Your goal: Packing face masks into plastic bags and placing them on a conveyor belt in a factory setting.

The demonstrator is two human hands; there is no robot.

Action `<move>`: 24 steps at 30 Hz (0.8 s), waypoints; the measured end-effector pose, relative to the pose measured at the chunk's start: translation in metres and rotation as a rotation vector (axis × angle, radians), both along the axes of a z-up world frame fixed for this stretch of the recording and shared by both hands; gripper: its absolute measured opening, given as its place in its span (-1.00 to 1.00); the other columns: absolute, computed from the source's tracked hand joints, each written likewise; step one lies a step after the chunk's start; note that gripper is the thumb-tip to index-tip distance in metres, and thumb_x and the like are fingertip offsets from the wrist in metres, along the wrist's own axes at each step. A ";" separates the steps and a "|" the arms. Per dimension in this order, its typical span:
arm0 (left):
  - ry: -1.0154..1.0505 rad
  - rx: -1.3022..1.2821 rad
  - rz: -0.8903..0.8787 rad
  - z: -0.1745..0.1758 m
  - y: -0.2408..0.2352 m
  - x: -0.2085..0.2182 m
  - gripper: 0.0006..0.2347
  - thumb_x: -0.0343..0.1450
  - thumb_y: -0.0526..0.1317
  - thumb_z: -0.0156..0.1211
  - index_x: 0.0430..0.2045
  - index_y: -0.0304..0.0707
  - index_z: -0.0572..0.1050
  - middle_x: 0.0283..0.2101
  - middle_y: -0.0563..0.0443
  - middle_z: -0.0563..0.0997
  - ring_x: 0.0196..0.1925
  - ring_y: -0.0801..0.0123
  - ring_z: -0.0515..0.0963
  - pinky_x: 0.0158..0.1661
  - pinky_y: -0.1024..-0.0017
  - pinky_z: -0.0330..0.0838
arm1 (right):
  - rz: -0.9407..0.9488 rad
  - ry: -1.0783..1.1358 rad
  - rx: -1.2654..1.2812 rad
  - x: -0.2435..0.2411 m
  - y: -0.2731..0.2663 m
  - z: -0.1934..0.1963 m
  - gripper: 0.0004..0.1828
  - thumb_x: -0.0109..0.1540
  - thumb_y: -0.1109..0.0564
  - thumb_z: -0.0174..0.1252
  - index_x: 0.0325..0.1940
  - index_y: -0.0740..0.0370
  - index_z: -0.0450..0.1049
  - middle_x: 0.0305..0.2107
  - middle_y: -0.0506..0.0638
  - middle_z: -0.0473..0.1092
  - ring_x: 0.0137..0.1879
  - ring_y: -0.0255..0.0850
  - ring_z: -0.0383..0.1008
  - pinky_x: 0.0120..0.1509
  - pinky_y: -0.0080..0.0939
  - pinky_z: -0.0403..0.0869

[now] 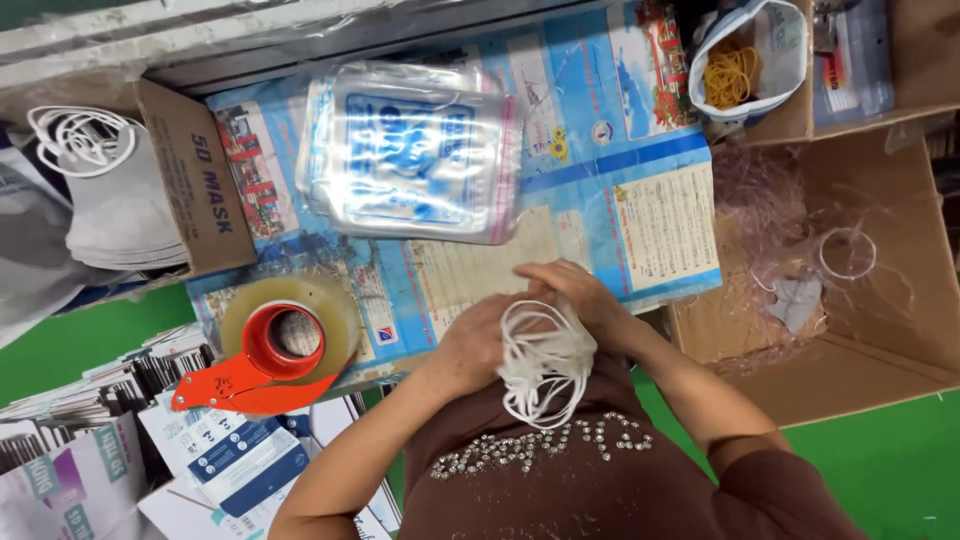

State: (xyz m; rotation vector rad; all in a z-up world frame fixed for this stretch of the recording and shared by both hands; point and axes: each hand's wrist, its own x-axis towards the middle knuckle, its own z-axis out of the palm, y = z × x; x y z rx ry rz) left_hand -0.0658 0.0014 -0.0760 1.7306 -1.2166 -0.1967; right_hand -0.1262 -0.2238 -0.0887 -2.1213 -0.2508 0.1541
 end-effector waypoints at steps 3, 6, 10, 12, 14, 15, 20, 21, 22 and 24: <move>-0.165 0.044 -0.084 0.018 0.001 0.002 -0.67 0.35 -0.24 0.25 0.02 -0.17 0.56 0.17 -0.10 0.56 0.21 0.07 0.57 0.14 0.21 0.50 | 0.096 0.001 -0.024 0.000 -0.004 0.005 -0.20 0.09 0.00 0.39 0.37 0.28 0.35 -0.32 0.00 0.51 -0.18 -0.11 0.51 0.04 -0.05 0.41; -0.290 0.085 -0.109 0.035 0.000 0.011 -0.66 0.32 -0.27 0.24 0.00 -0.20 0.55 0.17 -0.09 0.53 0.22 0.06 0.56 0.17 0.19 0.50 | 0.122 0.104 -0.171 -0.003 -0.006 0.015 -0.20 0.08 0.02 0.38 0.38 0.24 0.37 -0.34 0.03 0.50 -0.20 -0.04 0.48 -0.09 -0.07 0.44; -0.332 0.026 -0.014 0.037 -0.012 0.048 -0.67 0.29 -0.26 0.27 -0.04 -0.19 0.55 0.15 -0.09 0.52 0.18 0.02 0.54 0.14 0.17 0.49 | 0.083 -0.007 -0.443 0.029 -0.013 0.040 -0.24 0.09 -0.04 0.42 0.34 0.22 0.43 -0.46 0.05 0.47 -0.29 -0.04 0.46 -0.14 -0.02 0.45; -0.285 -0.036 0.099 0.038 -0.016 0.065 -0.67 0.32 -0.26 0.31 -0.02 -0.21 0.54 0.13 -0.06 0.52 0.09 0.08 0.55 0.03 0.20 0.48 | 0.127 -0.325 -0.024 0.060 -0.013 0.071 -0.37 0.03 0.02 0.38 0.14 0.22 0.44 -0.12 0.11 0.50 -0.01 -0.01 0.54 0.03 -0.02 0.47; -0.270 -0.034 0.095 0.043 -0.018 0.070 -0.68 0.35 -0.28 0.31 -0.01 -0.24 0.52 0.12 -0.05 0.54 0.04 0.12 0.56 -0.02 0.22 0.48 | 0.070 -0.320 -0.054 0.063 -0.011 0.074 -0.45 0.07 0.08 0.37 0.13 0.20 0.48 -0.06 0.12 0.49 0.04 0.02 0.52 0.09 0.00 0.46; -0.246 -0.028 0.092 0.046 -0.018 0.071 -0.70 0.37 -0.29 0.32 0.00 -0.27 0.51 0.11 -0.04 0.55 -0.01 0.15 0.57 -0.06 0.23 0.47 | 0.014 -0.305 -0.081 0.064 -0.010 0.075 -0.53 0.11 0.14 0.36 0.11 0.18 0.51 0.01 0.13 0.48 0.09 0.06 0.49 0.15 0.01 0.46; -0.194 0.091 0.025 0.075 -0.018 0.067 -0.65 0.34 -0.34 0.27 0.04 -0.25 0.54 -0.01 -0.07 0.56 -0.10 0.11 0.56 -0.09 0.21 0.45 | 0.151 -0.094 0.107 0.034 -0.022 0.003 -0.65 0.15 0.13 0.37 0.02 0.05 0.53 0.03 -0.04 0.52 0.13 -0.08 0.58 0.26 -0.08 0.54; -0.138 0.102 0.016 0.080 -0.020 0.069 -0.65 0.33 -0.33 0.27 0.03 -0.25 0.54 -0.06 -0.09 0.56 -0.10 0.07 0.56 -0.08 0.20 0.44 | 0.111 0.117 0.192 0.031 -0.024 -0.006 -0.66 0.18 0.13 0.36 0.03 0.04 0.56 0.04 -0.05 0.54 0.11 -0.11 0.62 0.26 -0.12 0.59; -0.140 0.102 0.014 0.077 -0.021 0.076 -0.65 0.33 -0.33 0.27 0.03 -0.25 0.54 -0.06 -0.09 0.56 -0.10 0.07 0.56 -0.08 0.20 0.44 | 0.108 0.115 0.192 0.039 -0.027 0.000 -0.66 0.18 0.13 0.36 0.03 0.04 0.56 0.04 -0.05 0.54 0.11 -0.11 0.62 0.26 -0.12 0.59; -0.086 -0.035 0.183 0.070 -0.024 0.087 -0.71 0.42 -0.30 0.29 0.01 -0.31 0.47 -0.01 -0.15 0.52 0.03 0.01 0.54 0.04 0.19 0.45 | -0.253 0.259 0.468 0.053 -0.033 0.012 -0.59 0.22 0.16 0.32 0.15 0.20 0.50 0.03 0.02 0.54 0.08 -0.12 0.61 0.22 -0.15 0.59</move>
